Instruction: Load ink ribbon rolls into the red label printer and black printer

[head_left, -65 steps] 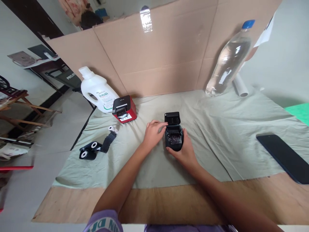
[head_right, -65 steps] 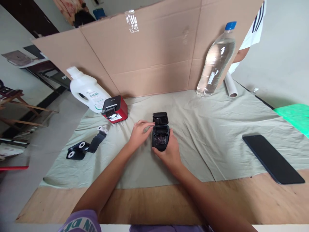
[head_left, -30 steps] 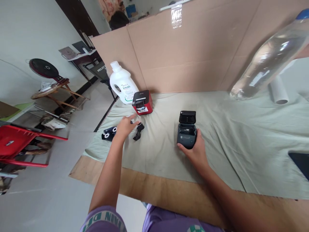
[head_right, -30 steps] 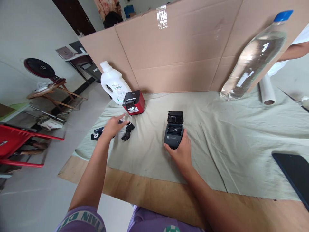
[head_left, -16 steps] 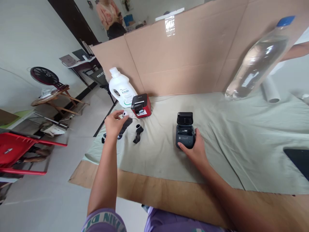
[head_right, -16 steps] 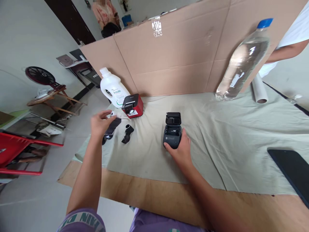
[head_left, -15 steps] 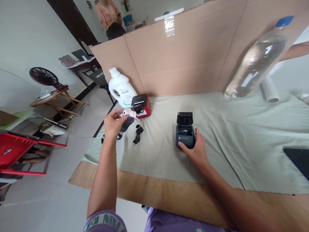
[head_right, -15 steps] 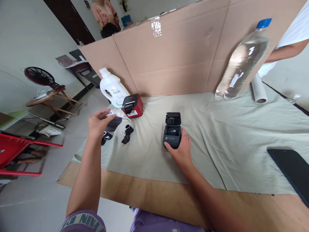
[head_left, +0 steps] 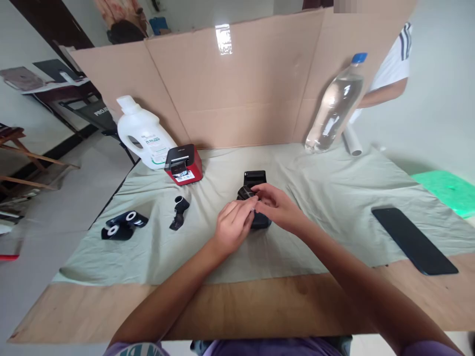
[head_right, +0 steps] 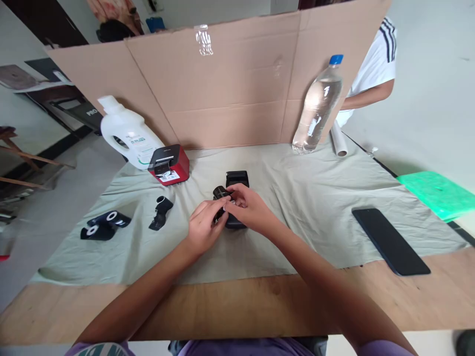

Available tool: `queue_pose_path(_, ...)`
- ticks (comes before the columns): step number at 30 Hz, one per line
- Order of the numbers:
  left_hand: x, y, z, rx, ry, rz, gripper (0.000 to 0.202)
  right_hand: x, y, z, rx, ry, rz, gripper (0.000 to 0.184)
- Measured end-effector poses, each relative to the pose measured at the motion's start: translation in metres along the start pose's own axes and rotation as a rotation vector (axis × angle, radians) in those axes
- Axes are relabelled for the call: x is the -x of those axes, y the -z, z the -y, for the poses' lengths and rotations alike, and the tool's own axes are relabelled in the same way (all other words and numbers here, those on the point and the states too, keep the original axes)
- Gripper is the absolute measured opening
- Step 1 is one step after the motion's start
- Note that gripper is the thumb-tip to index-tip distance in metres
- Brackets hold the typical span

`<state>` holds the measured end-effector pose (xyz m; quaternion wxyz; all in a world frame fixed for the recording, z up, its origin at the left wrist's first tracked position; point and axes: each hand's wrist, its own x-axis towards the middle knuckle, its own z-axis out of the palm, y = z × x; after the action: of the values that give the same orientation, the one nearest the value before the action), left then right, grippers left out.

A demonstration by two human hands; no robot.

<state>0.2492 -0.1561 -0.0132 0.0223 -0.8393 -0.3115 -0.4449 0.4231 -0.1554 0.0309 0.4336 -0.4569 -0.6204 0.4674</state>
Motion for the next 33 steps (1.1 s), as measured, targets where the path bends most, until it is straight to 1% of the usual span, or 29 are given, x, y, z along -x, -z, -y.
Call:
queue_pose_path(2,0.0,-0.003,0.0,0.061,0.075,-0.048,0.039,-0.005,0.004,-0.001,-0.078,-0.021,0.073,0.037)
queue_pose_path(5,-0.005,-0.001,-0.002,0.101,0.135,-0.116,0.039,-0.013,0.007,0.003,-0.13,-0.031,0.122,0.036)
queue_pose_path(7,-0.01,0.001,-0.002,0.039,0.172,-0.176,0.041,-0.018,0.008,0.006,-0.121,-0.025,0.131,0.037)
queue_pose_path(9,-0.012,0.002,0.0,-0.053,0.244,-0.212,0.049,-0.022,0.008,0.007,-0.079,-0.023,0.129,0.035)
queue_pose_path(10,-0.013,0.002,0.001,-0.075,0.283,-0.205,0.056,-0.023,0.008,0.006,-0.059,-0.025,0.129,0.034)
queue_pose_path(12,-0.011,0.001,0.004,-0.061,0.341,-0.147,0.066,-0.024,0.007,0.003,-0.024,-0.035,0.133,0.031)
queue_pose_path(14,-0.008,-0.002,0.005,-0.037,0.367,-0.093,0.069,-0.022,0.004,-0.001,0.05,-0.03,0.095,0.03)
queue_pose_path(17,-0.006,-0.007,0.005,-0.063,0.369,-0.06,0.069,-0.018,-0.003,-0.003,0.308,0.033,-0.03,0.027)
queue_pose_path(19,-0.008,-0.01,0.005,-0.075,0.359,-0.037,0.069,-0.017,-0.006,-0.003,0.487,0.081,-0.072,0.021)
queue_pose_path(22,-0.008,-0.012,0.006,-0.054,0.39,0.006,0.073,-0.022,-0.003,-0.004,0.622,0.113,-0.053,0.015)
queue_pose_path(25,0.001,-0.015,0.01,0.0,0.42,0.053,0.082,-0.032,0.011,-0.013,0.705,0.099,-0.021,0.019)
queue_pose_path(27,0.012,-0.017,0.012,0.009,0.4,0.075,0.078,-0.038,0.021,-0.022,0.76,0.087,0.01,0.021)
queue_pose_path(29,0.024,-0.02,0.014,-0.005,0.361,0.102,0.067,-0.042,0.027,-0.03,0.796,0.086,0.065,0.023)
queue_pose_path(31,0.032,-0.023,0.014,-0.025,0.32,0.146,0.057,-0.043,0.027,-0.035,0.814,0.078,0.098,0.029)
queue_pose_path(33,0.035,-0.025,0.014,-0.041,0.29,0.189,0.049,-0.043,0.024,-0.037,0.825,0.07,0.094,0.037)
